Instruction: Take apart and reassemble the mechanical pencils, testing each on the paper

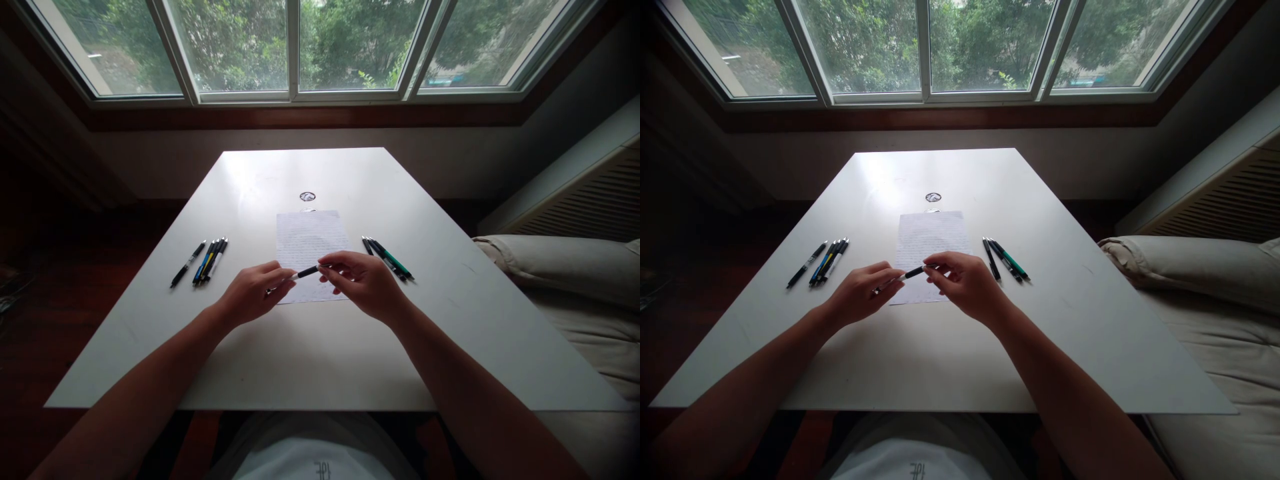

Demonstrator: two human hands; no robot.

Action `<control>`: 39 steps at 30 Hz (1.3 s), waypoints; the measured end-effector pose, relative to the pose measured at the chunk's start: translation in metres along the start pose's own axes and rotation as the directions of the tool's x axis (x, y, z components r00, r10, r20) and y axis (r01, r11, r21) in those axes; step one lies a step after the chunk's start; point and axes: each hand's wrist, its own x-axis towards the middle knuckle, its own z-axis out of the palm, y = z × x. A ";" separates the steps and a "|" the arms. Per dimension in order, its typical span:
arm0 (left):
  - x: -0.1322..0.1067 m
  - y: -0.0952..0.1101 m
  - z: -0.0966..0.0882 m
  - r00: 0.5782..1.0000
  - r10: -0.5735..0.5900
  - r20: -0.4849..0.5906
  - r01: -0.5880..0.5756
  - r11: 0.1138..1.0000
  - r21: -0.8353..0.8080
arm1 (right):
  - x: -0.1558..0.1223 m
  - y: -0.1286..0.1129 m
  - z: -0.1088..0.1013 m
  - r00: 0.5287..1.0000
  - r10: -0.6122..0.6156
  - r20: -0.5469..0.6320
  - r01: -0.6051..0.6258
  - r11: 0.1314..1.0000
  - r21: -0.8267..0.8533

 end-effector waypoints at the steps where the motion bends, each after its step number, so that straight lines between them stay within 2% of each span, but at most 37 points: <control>1: 0.000 0.000 0.000 1.000 0.002 -0.004 -0.002 1.000 0.000 | 0.000 0.000 -0.001 1.000 -0.002 0.011 0.002 1.000 -0.005; 15: -0.003 -0.003 0.000 1.000 0.001 0.030 -0.002 1.000 0.026 | 0.003 0.002 -0.006 0.989 -0.053 0.135 0.062 0.996 -0.069; 26: -0.004 -0.005 0.003 0.998 -0.025 0.061 0.025 1.000 0.004 | 0.004 0.007 -0.006 0.986 -0.105 0.130 0.126 0.978 -0.168; 34: -0.003 -0.004 0.006 0.999 -0.023 0.024 0.024 0.999 -0.026 | 0.001 0.010 0.004 0.991 -0.048 0.123 0.098 0.889 -0.447; 36: -0.003 -0.002 0.005 0.999 -0.042 0.017 0.043 0.999 -0.028 | 0.001 0.009 0.006 0.993 -0.021 0.117 0.072 0.891 -0.448; 39: -0.001 -0.001 0.005 0.995 -0.104 0.002 0.104 0.994 -0.028 | 0.002 0.010 0.005 0.999 -0.028 0.047 0.042 0.939 -0.342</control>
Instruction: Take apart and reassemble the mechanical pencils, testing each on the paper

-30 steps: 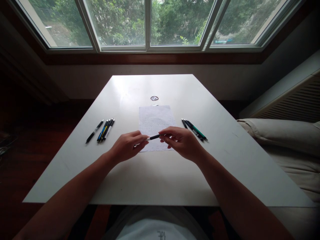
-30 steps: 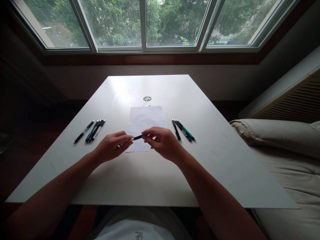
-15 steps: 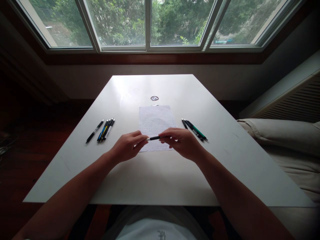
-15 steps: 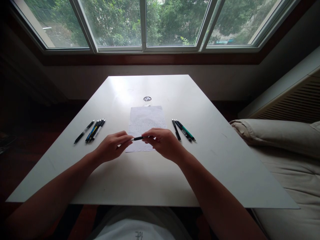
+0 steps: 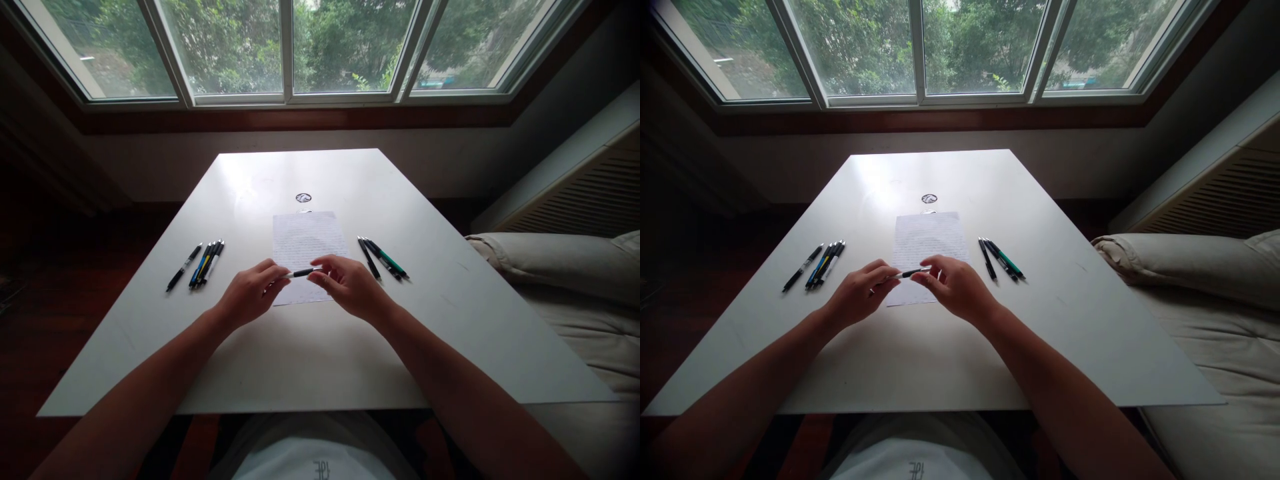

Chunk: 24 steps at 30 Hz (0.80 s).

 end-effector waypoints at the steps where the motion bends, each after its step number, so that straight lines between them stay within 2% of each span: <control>1: 0.000 0.000 0.000 1.000 -0.019 -0.006 0.019 1.000 -0.002 | 0.001 0.001 -0.001 0.999 0.004 -0.033 -0.002 0.998 0.059; 5: 0.001 0.000 0.000 0.999 -0.048 -0.006 0.048 0.999 -0.014 | 0.002 0.007 -0.002 0.999 0.005 -0.050 0.005 0.978 0.211; 12: 0.000 -0.001 0.002 0.999 -0.045 0.008 0.045 0.999 -0.006 | 0.003 0.012 0.004 1.000 0.005 -0.010 -0.006 0.999 -0.044; 18: 0.000 0.002 0.000 0.998 -0.065 0.012 0.066 0.997 -0.028 | 0.001 0.010 0.009 0.998 -0.041 -0.041 0.047 0.987 0.151; 24: 0.000 -0.003 -0.001 0.979 -0.204 0.003 0.203 0.972 -0.120 | 0.001 0.007 0.000 0.980 -0.049 -0.194 0.087 0.978 0.192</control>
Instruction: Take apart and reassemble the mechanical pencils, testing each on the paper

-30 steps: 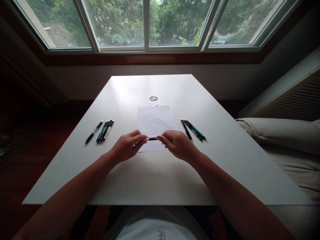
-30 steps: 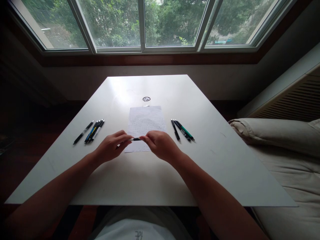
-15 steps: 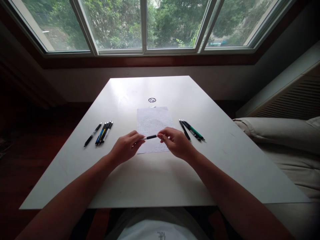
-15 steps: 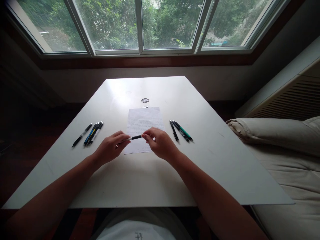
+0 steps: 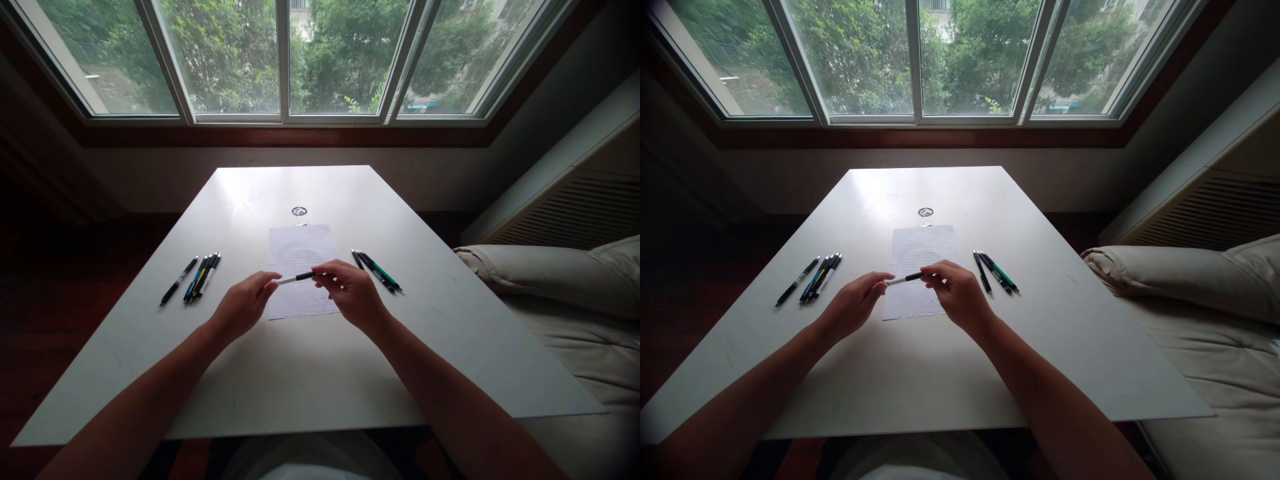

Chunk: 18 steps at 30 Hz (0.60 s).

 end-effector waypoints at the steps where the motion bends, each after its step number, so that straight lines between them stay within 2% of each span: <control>1: 0.001 -0.002 0.000 1.000 -0.019 -0.002 0.019 1.000 -0.007 | 0.001 0.000 -0.002 1.000 0.013 -0.008 -0.013 1.000 -0.005; 7: 0.004 -0.004 -0.001 0.999 -0.022 -0.024 0.021 0.998 -0.056 | 0.006 0.003 -0.008 0.984 0.162 0.078 -0.156 0.985 -0.079; 10: 0.005 -0.003 -0.001 0.995 -0.088 -0.051 0.079 0.986 -0.147 | 0.006 0.005 -0.006 0.986 0.160 0.049 -0.158 0.986 -0.050; 13: 0.006 -0.006 0.000 0.974 -0.218 0.055 0.224 0.914 -0.337 | 0.005 0.006 -0.005 0.991 0.133 -0.015 -0.133 0.991 0.025; 15: 0.007 -0.008 0.000 0.955 -0.256 0.149 0.296 0.852 -0.432 | 0.004 0.005 -0.004 0.989 0.147 -0.032 -0.145 0.987 0.064; 18: 0.007 -0.009 -0.002 0.950 -0.279 0.142 0.312 0.815 -0.488 | 0.004 0.004 -0.004 0.979 0.203 0.008 -0.203 0.978 0.053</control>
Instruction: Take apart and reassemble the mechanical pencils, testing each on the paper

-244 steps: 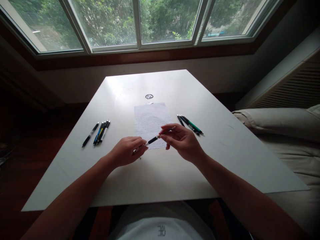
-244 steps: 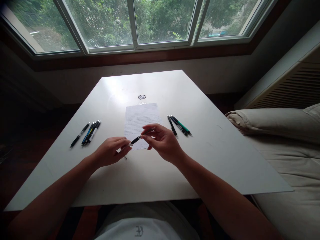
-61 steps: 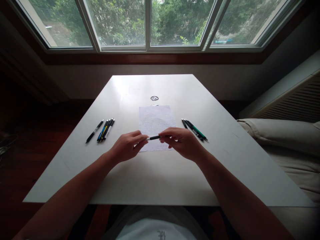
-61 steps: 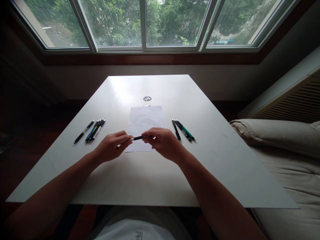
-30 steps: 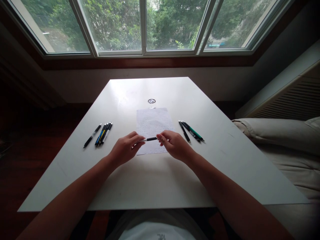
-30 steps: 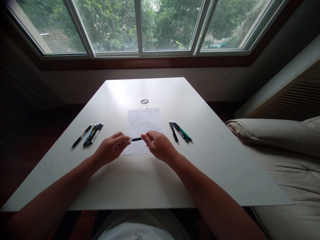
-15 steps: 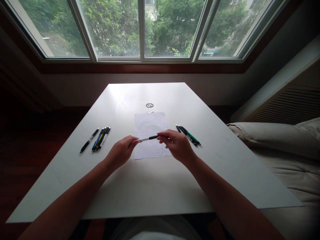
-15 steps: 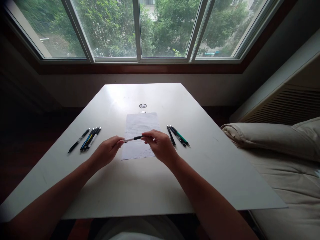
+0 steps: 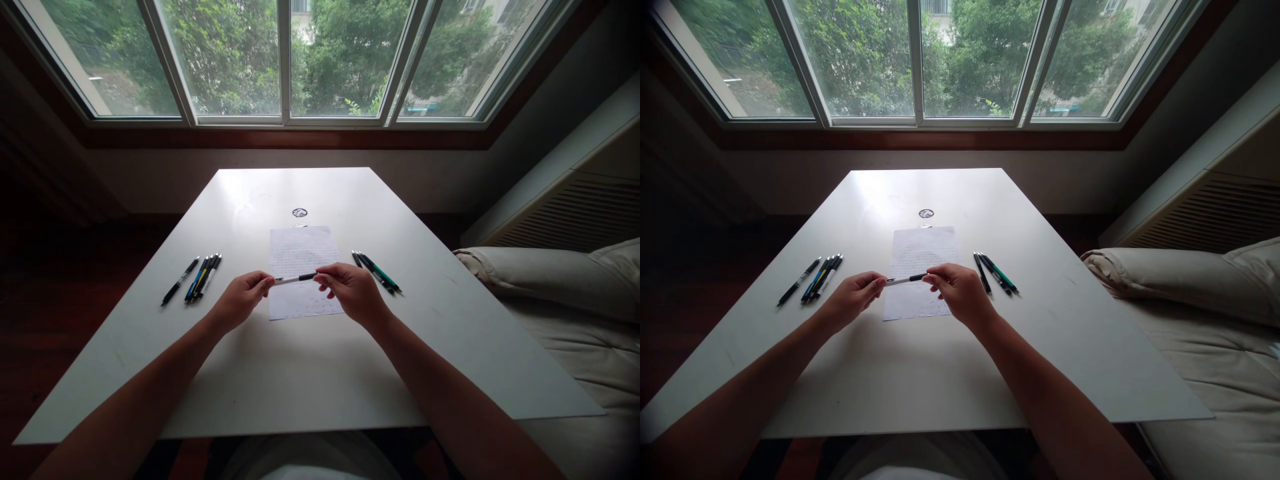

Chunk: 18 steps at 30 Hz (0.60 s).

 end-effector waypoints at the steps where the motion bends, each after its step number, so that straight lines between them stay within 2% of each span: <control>1: 0.000 0.001 -0.001 1.000 0.008 -0.023 -0.008 1.000 -0.012 | 0.000 0.000 0.000 1.000 0.021 0.018 -0.021 1.000 -0.015; 4: -0.001 0.006 -0.002 0.999 0.006 -0.050 -0.009 0.998 -0.065 | 0.002 0.003 0.002 0.998 0.061 0.024 -0.060 0.998 -0.027; 8: 0.000 0.006 -0.002 0.994 -0.083 0.068 0.094 0.979 -0.183 | 0.000 0.004 0.005 0.999 -0.002 -0.041 0.002 1.000 -0.008; 10: 0.001 0.003 -0.002 0.992 -0.078 0.102 0.093 0.984 -0.152 | -0.002 0.002 0.006 0.999 -0.009 -0.030 0.009 1.000 -0.024; 11: 0.000 0.002 -0.002 0.996 -0.040 0.078 0.047 0.994 -0.094 | -0.002 0.001 0.006 1.000 0.009 -0.013 -0.009 0.999 -0.034; 13: -0.002 0.001 -0.002 0.992 0.120 -0.025 -0.117 0.989 0.090 | -0.003 0.000 0.007 0.997 0.076 0.021 -0.075 0.997 -0.036; 14: -0.003 0.002 -0.003 0.972 0.226 -0.065 -0.209 0.958 0.195 | -0.003 0.000 0.008 0.992 0.118 0.041 -0.117 0.993 -0.026; 16: -0.006 0.006 -0.005 0.908 0.412 -0.081 -0.360 0.863 0.355 | 0.000 0.002 0.007 0.977 0.192 0.088 -0.195 0.981 0.017; 18: -0.009 0.011 -0.007 0.862 0.506 -0.043 -0.444 0.792 0.419 | 0.003 0.006 0.005 0.956 0.240 0.169 -0.251 0.967 0.048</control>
